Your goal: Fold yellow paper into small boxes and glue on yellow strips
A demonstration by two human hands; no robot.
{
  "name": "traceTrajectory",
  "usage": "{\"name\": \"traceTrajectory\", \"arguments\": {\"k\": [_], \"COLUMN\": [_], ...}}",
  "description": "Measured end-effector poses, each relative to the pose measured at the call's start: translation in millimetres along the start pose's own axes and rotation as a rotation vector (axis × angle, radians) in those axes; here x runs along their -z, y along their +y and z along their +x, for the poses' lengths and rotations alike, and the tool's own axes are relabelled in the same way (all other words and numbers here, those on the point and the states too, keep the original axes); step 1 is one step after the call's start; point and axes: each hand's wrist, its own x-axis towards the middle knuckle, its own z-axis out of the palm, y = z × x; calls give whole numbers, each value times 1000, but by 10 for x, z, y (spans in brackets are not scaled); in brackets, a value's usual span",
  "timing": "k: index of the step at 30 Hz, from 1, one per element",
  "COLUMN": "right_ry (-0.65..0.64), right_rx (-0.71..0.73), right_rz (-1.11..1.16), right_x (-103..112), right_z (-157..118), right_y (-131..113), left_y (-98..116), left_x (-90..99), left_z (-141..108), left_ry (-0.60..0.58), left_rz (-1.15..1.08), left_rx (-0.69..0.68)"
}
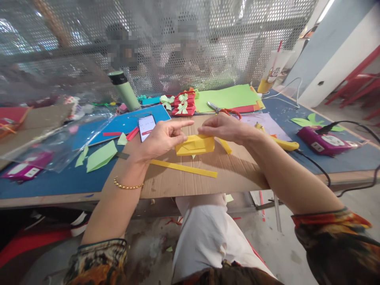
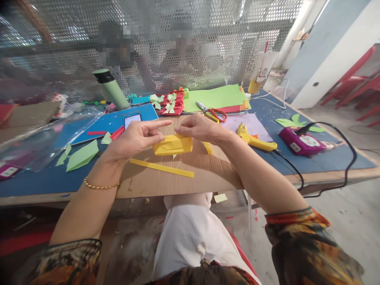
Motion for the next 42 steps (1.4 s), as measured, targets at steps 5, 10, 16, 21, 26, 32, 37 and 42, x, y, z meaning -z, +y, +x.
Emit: {"name": "traceTrajectory", "arguments": {"k": [5,10,16,21,26,32,37,42], "right_ry": [17,-14,-11,12,-40,-32,-29,-2], "right_rx": [59,99,138,146,140,150,144,83], "right_rz": [-122,-100,-195,-217,-101,-235,-151,54], "right_x": [-59,-38,-154,-167,-112,-211,-164,27], "right_z": [19,2,59,47,32,96,58,-30], "right_y": [-43,-49,-138,-163,-159,-174,-158,-79], "left_y": [22,59,55,11,-33,-23,-7,33], "left_x": [-23,-38,-66,-75,-67,-73,-73,-35], "left_z": [3,1,15,22,21,23,23,0], "left_ry": [-20,-48,-69,-65,-61,-62,-66,-53], "left_rz": [-33,-55,-103,-143,-139,-128,-161,-164], "left_rx": [-11,5,23,34,33,27,36,46]}}
